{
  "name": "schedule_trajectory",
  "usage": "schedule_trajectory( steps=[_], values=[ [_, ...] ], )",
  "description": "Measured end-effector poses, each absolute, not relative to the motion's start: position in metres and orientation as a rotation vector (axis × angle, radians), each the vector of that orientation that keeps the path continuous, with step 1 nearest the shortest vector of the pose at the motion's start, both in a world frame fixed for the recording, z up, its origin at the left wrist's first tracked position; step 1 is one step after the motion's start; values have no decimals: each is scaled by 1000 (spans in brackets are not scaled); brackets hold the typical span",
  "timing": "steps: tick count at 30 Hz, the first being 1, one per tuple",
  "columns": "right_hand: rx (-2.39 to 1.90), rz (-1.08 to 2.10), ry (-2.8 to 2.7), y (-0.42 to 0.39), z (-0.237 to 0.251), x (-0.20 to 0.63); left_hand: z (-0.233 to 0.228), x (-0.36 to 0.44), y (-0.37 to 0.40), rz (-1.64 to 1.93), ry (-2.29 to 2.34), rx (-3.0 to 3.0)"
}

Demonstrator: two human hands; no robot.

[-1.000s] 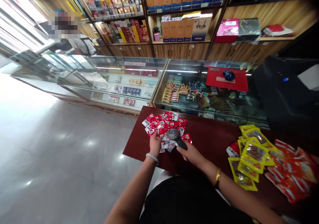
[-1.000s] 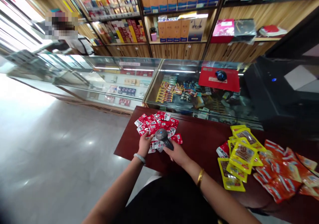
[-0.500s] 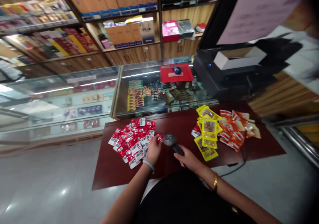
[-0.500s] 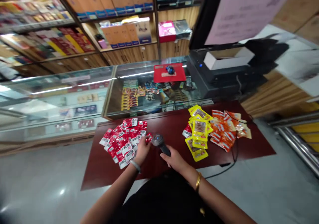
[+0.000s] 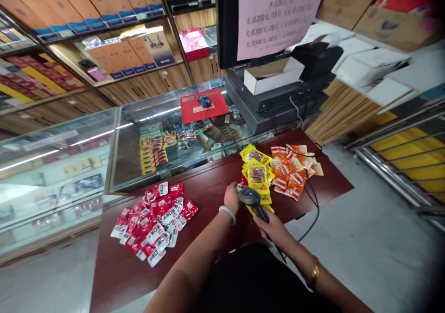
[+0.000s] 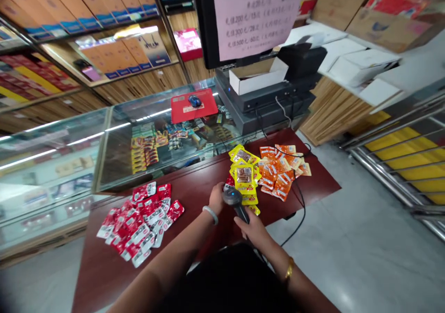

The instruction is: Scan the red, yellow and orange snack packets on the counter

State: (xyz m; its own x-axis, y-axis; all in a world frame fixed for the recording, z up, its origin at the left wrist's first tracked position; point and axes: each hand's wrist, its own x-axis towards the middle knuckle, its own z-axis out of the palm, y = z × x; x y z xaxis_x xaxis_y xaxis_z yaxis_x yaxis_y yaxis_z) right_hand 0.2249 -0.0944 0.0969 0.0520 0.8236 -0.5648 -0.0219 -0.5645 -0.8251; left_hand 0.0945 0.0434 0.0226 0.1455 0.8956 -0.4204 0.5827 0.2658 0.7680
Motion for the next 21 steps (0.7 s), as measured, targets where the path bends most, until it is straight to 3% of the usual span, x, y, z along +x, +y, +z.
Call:
schedule_trajectory(
  steps=[11,21],
  values=[
    [-1677,1593,-734,-87,93,239,-9,99,68,190,1523,1398],
    [-1596,1708,-972,-58,97,184,6,-32,36,521,1559,954]
  ],
)
